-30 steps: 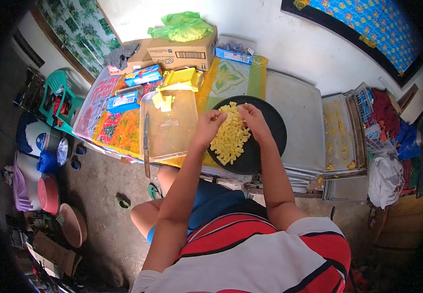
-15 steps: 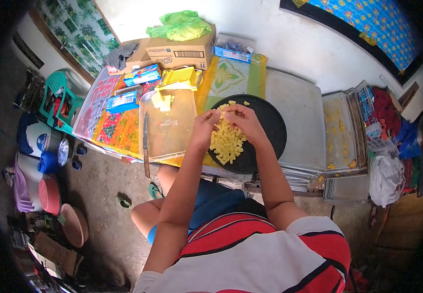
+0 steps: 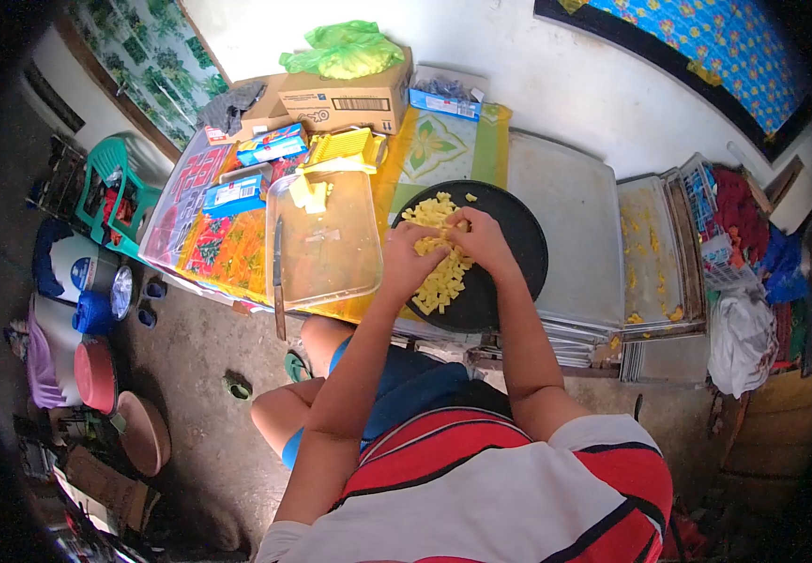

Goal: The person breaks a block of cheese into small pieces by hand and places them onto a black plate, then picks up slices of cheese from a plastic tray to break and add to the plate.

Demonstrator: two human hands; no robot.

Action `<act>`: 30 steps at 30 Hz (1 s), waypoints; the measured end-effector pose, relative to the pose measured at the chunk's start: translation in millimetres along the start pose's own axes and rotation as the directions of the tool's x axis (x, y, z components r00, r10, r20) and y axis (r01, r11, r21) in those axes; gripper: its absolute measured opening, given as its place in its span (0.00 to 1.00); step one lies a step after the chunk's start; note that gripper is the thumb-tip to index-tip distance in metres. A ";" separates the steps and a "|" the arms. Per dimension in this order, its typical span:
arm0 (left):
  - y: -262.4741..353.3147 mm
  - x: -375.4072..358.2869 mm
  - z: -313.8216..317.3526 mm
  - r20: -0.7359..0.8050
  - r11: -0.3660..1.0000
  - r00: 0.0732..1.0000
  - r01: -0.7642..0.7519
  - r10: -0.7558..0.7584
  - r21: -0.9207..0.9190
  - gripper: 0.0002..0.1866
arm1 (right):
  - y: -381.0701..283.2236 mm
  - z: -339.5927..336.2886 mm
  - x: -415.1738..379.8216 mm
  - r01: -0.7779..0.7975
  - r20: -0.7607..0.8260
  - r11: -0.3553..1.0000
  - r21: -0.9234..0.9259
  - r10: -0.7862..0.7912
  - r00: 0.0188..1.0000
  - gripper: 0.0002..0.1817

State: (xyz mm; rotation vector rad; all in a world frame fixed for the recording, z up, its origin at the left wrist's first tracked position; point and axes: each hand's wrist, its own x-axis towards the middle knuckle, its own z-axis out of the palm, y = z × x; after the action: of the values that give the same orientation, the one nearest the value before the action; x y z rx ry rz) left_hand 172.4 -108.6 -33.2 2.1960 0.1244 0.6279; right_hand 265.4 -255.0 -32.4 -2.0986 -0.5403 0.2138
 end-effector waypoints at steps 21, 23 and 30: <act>-32.5 26.6 7.7 -0.042 0.933 0.994 0.083 -0.104 -0.350 0.13 | -15.0 7.7 15.5 -0.219 0.228 0.826 0.519 0.113 0.967 0.15; -32.5 28.7 9.2 -0.012 0.906 0.983 0.165 -0.184 -0.389 0.12 | -7.4 8.0 16.1 -0.268 0.258 0.756 0.597 0.136 0.957 0.15; -41.3 23.4 10.3 -0.005 0.966 0.995 0.099 -0.103 -0.238 0.13 | 14.1 20.4 20.5 -0.158 0.071 0.844 0.513 0.142 0.987 0.15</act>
State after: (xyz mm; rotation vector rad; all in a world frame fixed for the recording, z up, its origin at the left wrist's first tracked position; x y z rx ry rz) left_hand 202.7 -82.0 -60.3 1.9409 0.1609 0.5732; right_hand 280.6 -237.1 -54.3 -1.6064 -0.2889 0.4327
